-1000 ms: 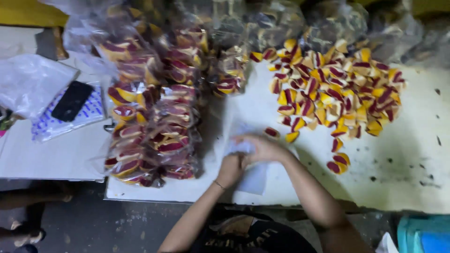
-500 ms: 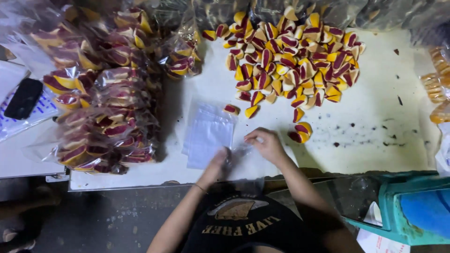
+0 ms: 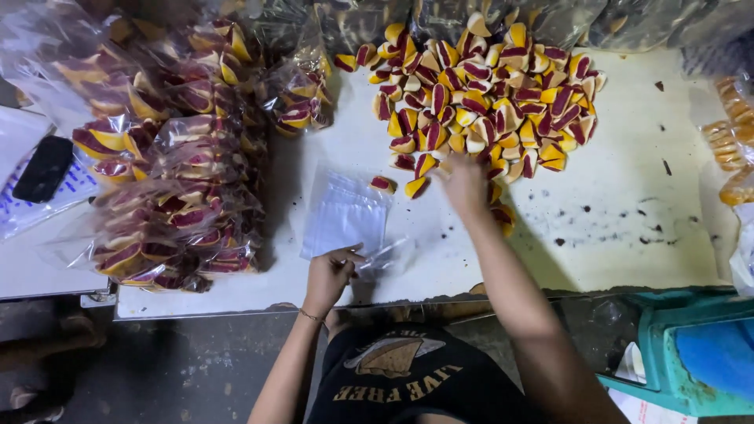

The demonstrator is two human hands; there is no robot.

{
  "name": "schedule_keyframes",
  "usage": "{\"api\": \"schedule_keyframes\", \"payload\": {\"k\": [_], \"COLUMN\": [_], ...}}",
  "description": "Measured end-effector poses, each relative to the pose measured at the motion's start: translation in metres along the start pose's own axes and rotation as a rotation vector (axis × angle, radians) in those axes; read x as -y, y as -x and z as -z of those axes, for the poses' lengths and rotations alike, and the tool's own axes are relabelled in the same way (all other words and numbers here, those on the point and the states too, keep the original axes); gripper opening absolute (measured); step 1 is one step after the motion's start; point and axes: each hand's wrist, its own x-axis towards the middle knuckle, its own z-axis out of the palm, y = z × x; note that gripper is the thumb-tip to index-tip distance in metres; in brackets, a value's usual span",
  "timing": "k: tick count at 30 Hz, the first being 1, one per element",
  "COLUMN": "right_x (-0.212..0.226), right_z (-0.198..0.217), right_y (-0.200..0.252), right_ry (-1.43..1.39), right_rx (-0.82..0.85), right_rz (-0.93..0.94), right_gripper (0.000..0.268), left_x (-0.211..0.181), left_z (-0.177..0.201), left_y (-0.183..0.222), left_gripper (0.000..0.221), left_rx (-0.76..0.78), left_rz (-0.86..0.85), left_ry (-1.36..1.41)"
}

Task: Packing small sliced pastry pieces into individual plastic bags by hand.

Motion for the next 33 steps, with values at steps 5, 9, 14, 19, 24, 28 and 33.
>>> {"api": "schedule_keyframes", "payload": {"k": [5,9,14,19,24,28,33], "right_x": [-0.066,-0.06,-0.058,-0.028,-0.024,-0.022,-0.034], "right_z": [0.004,0.024,0.021,0.035,0.024,0.004,-0.021], "right_y": [-0.068,-0.06,-0.065,-0.019,-0.003,-0.002,0.009], "right_ry": [0.431,0.503,0.321,0.321,0.41,0.443,0.316], "right_rx": [-0.335,-0.258,-0.184,-0.012,0.069,-0.047,-0.233], "right_rz": [0.508,0.66,0.576,0.82,0.558,0.621,0.52], "right_gripper": [0.036,0.039,0.035,0.029,0.037,0.037,0.052], "left_x": [-0.016,-0.007,-0.014,-0.044,-0.04,-0.029,-0.028], "left_z": [0.019,0.046,0.074,0.105,0.104,0.088,0.071], "left_y": [0.009,0.008,0.004,0.0,-0.018,-0.034,-0.054], "left_gripper": [0.034,0.025,0.031,0.043,0.042,0.037,0.033], "left_rx": [0.092,0.157,0.105,0.206,0.342,0.394,0.52], "left_rz": [0.026,-0.056,0.029,0.121,0.161,0.159,0.171], "left_ry": [0.258,0.24,0.151,0.205,0.353,0.41,0.393]}}
